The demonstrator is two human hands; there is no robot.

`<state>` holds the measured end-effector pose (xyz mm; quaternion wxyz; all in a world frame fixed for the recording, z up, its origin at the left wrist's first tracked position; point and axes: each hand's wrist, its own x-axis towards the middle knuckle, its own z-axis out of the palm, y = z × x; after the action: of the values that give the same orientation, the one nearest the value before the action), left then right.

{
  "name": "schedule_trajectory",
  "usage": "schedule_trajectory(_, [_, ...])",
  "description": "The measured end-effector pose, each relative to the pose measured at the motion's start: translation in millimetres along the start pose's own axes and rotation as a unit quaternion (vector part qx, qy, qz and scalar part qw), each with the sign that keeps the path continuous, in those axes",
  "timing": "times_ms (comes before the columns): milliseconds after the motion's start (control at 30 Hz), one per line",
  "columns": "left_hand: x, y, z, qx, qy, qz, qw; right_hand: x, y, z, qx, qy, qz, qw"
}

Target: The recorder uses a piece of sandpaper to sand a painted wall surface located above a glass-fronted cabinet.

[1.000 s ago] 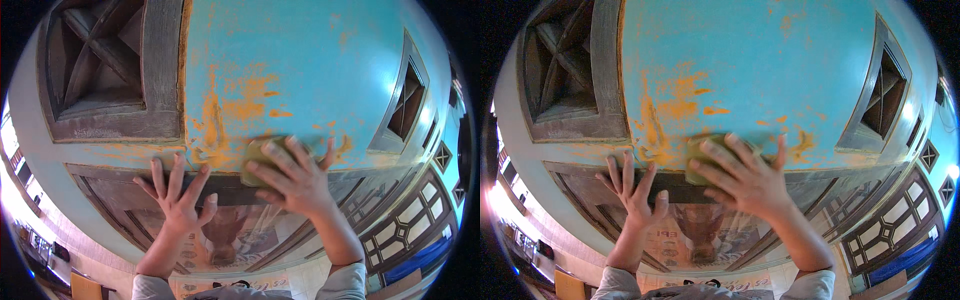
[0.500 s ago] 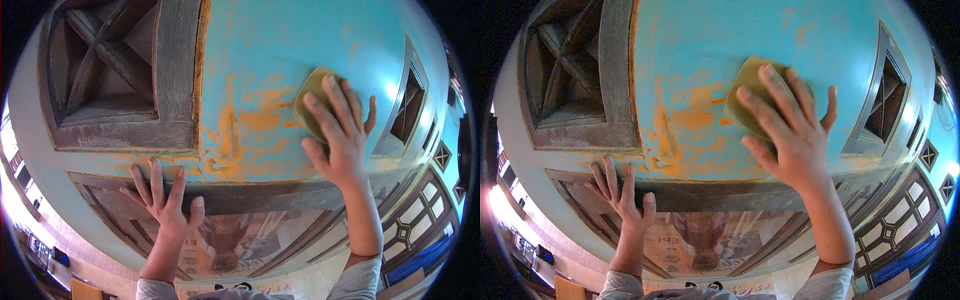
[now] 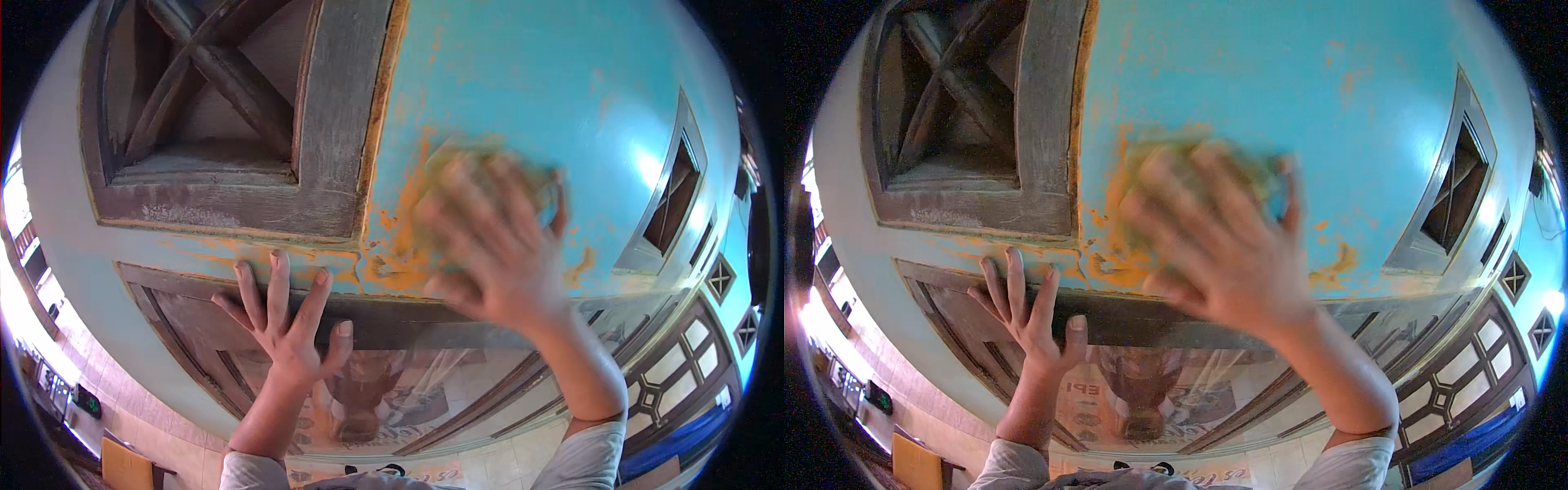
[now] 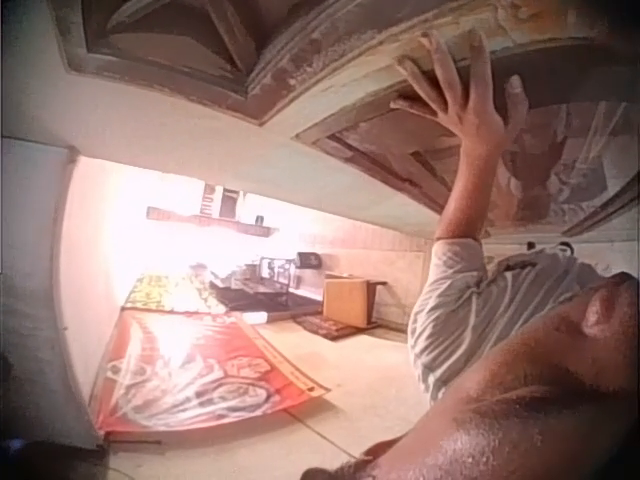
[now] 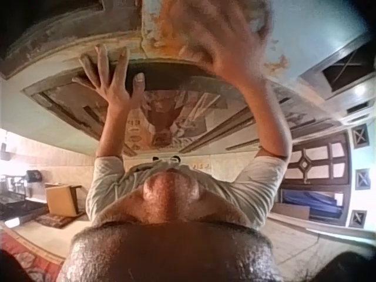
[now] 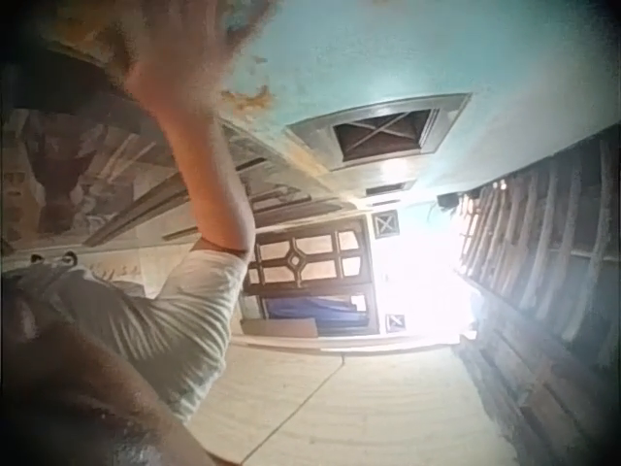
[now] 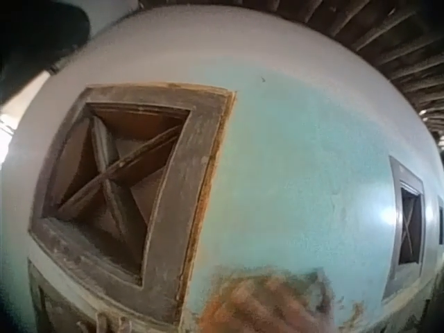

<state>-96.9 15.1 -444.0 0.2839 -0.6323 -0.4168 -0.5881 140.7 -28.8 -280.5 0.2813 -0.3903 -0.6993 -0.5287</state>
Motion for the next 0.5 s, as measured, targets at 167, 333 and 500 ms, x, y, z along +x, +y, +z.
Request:
schedule_trajectory(167, [1.3,3.8,-0.4,-0.002,-0.001,-0.002,1.0,2.4,-0.5,1.4,-0.021,-0.014,-0.153,0.988])
schedule_trajectory(333, [-0.3,1.4,2.1,-0.008,0.015,-0.006,1.0,7.1,-11.6,1.7,-0.015,-0.062,-0.099,0.993])
schedule_trajectory(500, [-5.3,-1.8,1.7,0.006,0.021,0.001,1.0,5.4,-6.8,3.7,-0.04,-0.032,-0.123,0.991])
